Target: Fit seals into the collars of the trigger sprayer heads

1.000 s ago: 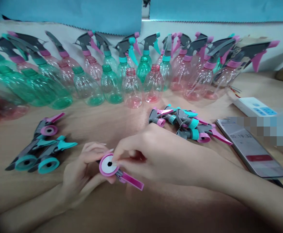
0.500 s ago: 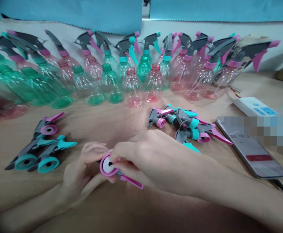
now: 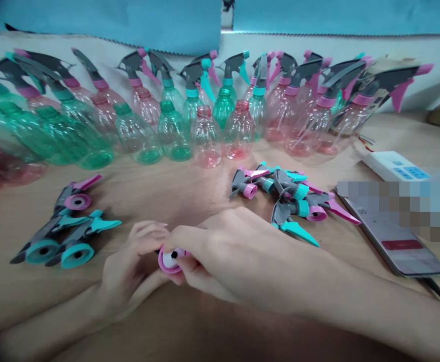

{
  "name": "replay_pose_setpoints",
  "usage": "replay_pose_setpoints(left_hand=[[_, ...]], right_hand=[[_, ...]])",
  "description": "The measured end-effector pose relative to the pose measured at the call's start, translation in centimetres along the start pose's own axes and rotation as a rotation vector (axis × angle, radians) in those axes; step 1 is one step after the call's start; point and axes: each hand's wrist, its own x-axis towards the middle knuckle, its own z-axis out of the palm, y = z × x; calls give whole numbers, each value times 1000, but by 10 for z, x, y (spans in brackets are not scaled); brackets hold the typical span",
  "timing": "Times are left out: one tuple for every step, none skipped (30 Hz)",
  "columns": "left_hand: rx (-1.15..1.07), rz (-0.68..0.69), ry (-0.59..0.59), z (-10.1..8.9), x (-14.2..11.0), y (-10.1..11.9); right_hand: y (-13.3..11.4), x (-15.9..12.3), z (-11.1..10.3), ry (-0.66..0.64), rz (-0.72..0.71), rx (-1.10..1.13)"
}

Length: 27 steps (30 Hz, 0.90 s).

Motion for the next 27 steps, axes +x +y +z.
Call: replay_pose_setpoints(left_hand=[[9, -1, -6, 0, 0, 0], [21, -2, -8, 0, 0, 0], [34, 0, -8, -1, 0, 0], [47, 6, -7, -1, 1, 0], [59, 12, -8, -1, 1, 1], [68, 20, -7, -1, 1, 1], [73, 25, -5, -1, 2, 1], [75, 28, -8, -1, 2, 2], [74, 27, -16, -1, 2, 2], [71, 26, -22, -1, 3, 2], [66, 30, -28, -1, 3, 3], [63, 33, -33, -1, 4, 3], [62, 34, -36, -1, 4, 3], [62, 34, -37, -1, 5, 3], [58, 32, -39, -1, 5, 3], [53, 30, -40, -1, 5, 3], [46, 24, -42, -1, 5, 3], [37, 25, -43, -1, 5, 3], [29, 30, -40, -1, 5, 3], [23, 38, -36, -1, 5, 2], [19, 45, -30, -1, 4, 2], [18, 51, -28, -1, 4, 2], [17, 53, -26, -1, 4, 2], [16, 52, -26, -1, 4, 2], [12, 49, -29, -1, 4, 3], [7, 48, -37, -1, 4, 3], [2, 47, -43, -1, 4, 3]], right_hand=[[0, 0, 0, -4, 9, -8], [0, 1, 1, -4, 18, -10], [1, 1, 1, -7, 28, -8], [1, 2, 2, -4, 33, -5], [2, 2, 2, 3, 39, -4], [2, 3, 3, 9, 47, -5], [3, 3, 4, 18, 56, -4], [3, 3, 5, 21, 66, 2], [4, 4, 6, 21, 68, 20], [4, 4, 6, 20, 64, 48], [4, 4, 7, 21, 50, 81], [3, 3, 7, 20, 40, 106], [3, 3, 6, 19, 39, 120], [2, 3, 6, 15, 46, 119], [1, 2, 4, 9, 59, 104], [1, 2, 3, -1, 72, 80], [0, 1, 0, -12, 87, 46], [-1, 1, -2, -25, 98, 13], [-1, 1, -4, -36, 104, -13], [-2, 0, -6, -51, 111, -30], [-2, 0, -7, -66, 116, -32], [-3, 0, -8, -80, 118, -21], [-3, 0, -9, -88, 116, -1], [-4, 0, -9, -84, 107, 27], [-4, 0, -8, -86, 101, 53], [-4, 0, -7, -90, 97, 78], [-5, 0, -6, -96, 100, 97]])
